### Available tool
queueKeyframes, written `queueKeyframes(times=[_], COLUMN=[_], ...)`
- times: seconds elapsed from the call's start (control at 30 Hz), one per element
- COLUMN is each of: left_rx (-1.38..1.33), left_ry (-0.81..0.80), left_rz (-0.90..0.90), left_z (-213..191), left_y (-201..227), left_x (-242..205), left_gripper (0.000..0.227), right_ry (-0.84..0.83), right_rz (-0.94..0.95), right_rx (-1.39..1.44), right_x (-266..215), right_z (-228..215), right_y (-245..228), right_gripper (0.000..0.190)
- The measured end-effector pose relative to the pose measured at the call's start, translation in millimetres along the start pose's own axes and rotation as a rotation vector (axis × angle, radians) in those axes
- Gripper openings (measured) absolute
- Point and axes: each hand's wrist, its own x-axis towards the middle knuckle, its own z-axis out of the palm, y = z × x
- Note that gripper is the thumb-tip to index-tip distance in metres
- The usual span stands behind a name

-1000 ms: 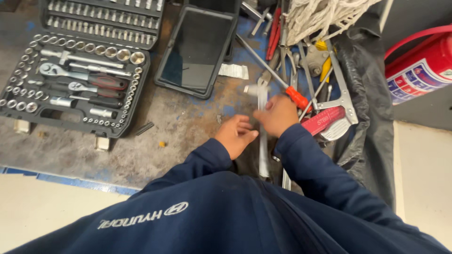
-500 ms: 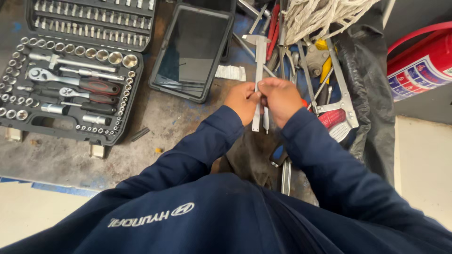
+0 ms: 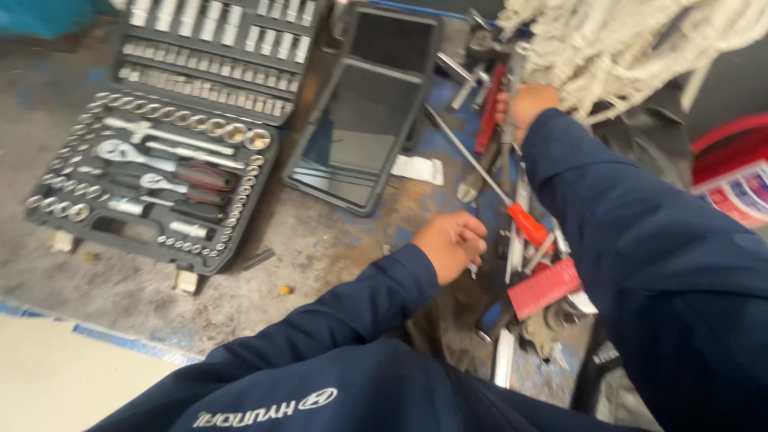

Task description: The person organizes a socket wrench set by picking up individual sockets and placing them into their designated slots in the case. The person also briefly handles a small metal piece and moves other tools on the workbench.

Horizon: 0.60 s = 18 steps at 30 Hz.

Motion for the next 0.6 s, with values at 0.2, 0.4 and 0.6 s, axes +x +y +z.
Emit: queueKeyframes(times=[0.2, 0.4, 0.6], left_rx=[-0.025, -0.044, 0.022], left_ry=[-0.002, -0.041, -0.011], left_rz=[0.018, -0.013, -0.020], left_z=[0, -4, -6], left_y=[0, 18, 27], left_x=[-19, -18, -32], left_gripper=[0.018, 0.019, 0.019], right_ry=[-0.071, 0.192, 0.096], right_rz=[-0.307, -0.762, -0.573], right_rx=[-0.783, -1.198, -1.630], right_x=[-16, -38, -61], right_z=[-19, -7, 4], right_y=[7, -1, -2], right_gripper=[0.014, 0.040, 0.031])
